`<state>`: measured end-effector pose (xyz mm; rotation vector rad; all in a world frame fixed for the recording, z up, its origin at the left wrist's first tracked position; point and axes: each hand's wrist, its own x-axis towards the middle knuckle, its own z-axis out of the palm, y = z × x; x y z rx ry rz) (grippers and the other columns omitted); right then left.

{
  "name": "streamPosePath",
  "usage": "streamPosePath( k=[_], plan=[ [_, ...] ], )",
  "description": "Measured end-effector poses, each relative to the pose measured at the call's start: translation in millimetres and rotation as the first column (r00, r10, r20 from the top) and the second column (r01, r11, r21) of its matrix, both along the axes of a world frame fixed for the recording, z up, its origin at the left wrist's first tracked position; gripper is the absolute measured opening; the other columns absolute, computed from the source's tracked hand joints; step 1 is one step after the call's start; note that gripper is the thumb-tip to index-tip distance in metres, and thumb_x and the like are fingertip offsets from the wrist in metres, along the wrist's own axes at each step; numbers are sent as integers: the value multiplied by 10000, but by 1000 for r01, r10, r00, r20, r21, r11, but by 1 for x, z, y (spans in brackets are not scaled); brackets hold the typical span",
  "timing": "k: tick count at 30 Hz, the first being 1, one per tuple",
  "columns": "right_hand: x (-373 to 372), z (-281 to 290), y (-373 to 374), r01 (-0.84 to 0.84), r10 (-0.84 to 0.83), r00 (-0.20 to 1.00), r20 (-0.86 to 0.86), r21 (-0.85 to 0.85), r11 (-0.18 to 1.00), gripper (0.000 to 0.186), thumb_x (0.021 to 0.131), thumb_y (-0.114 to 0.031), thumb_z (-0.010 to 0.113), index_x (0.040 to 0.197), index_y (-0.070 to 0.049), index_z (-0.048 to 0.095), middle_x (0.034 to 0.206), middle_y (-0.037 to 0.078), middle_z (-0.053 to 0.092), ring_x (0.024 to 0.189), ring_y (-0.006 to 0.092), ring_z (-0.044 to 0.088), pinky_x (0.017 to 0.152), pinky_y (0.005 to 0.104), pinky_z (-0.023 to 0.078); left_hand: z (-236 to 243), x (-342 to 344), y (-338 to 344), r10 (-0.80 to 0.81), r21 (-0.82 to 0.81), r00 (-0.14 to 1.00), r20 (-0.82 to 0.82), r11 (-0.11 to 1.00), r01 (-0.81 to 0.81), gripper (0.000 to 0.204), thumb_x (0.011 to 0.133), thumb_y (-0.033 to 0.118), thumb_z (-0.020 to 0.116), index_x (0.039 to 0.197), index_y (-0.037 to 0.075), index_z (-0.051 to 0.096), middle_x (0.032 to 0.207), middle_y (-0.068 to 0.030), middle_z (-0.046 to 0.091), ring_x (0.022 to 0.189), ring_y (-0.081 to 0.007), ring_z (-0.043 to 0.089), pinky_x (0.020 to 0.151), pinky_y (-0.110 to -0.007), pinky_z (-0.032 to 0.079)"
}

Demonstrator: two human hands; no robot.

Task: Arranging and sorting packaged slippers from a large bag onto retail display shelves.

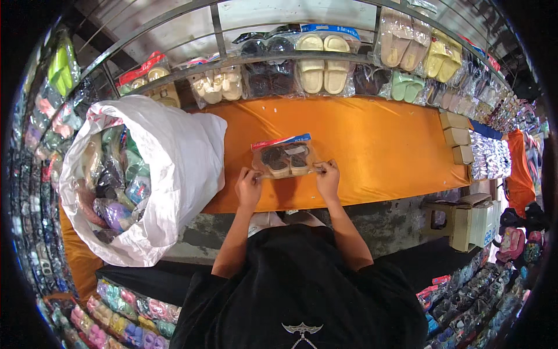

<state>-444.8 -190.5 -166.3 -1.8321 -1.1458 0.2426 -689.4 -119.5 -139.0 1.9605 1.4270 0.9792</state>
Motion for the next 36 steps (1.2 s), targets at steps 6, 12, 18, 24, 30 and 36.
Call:
streamPosePath(
  k=[6, 12, 18, 24, 30, 36],
  plan=[
    [-10, -11, -7, 206, -177, 949, -260, 90, 974, 295, 796, 53, 674, 1076, 23, 586, 763, 69, 558, 674, 174, 586, 572, 307, 452, -43, 5, -5, 332, -218, 914, 234, 934, -283, 386, 765, -16, 688, 1132, 62, 599, 1017, -112, 647, 847, -252, 642, 748, -360, 502],
    [10, -32, -26, -138, -211, 202, -956, -241, 961, 267, 893, -83, 615, 1109, 46, 527, 1011, 162, 598, 939, 293, 658, 812, 393, 567, -68, 6, -9, 620, -913, 684, 385, 146, 381, 426, 880, 188, 652, 1212, -7, 470, 1157, -135, 583, 1052, -292, 606, 899, -379, 509],
    [-9, -16, -15, -177, 58, -402, -914, 140, 974, 260, 898, -113, 615, 1107, 17, 531, 1111, 211, 556, 1148, 371, 543, 919, 513, 528, -122, -17, -27, 442, -548, 346, 828, 507, 665, 431, 893, 243, 651, 1217, 28, 466, 1209, -126, 516, 1182, -300, 523, 969, -428, 495],
    [-42, -64, 27, -95, -429, -40, -902, -424, 901, 360, 849, -138, 716, 1151, -87, 527, 1117, 121, 576, 1089, 310, 551, 895, 501, 536, -90, 27, -12, 848, -929, 405, 342, 241, 281, 441, 836, 190, 729, 1206, 94, 509, 1144, -88, 553, 1095, -271, 554, 960, -397, 494],
    [-34, -128, -10, -1, -327, -24, -945, -327, 945, 575, 806, 54, 691, 1287, -113, 424, 1128, 128, 568, 1002, 304, 619, 801, 465, 588, -159, 23, -29, 735, -878, 501, 457, 284, 384, 356, 818, 150, 736, 1140, 172, 586, 1021, -13, 635, 986, -205, 607, 913, -389, 499],
    [-41, -127, -36, -90, -294, 115, -949, -305, 948, 682, 808, 97, 656, 1374, -137, 356, 1163, 133, 538, 996, 294, 618, 794, 484, 581, -153, 5, -49, 686, -896, 582, 438, 279, 345, 436, 811, 80, 738, 1207, 94, 554, 1116, -70, 632, 1077, -250, 595, 918, -407, 496]
  ],
)
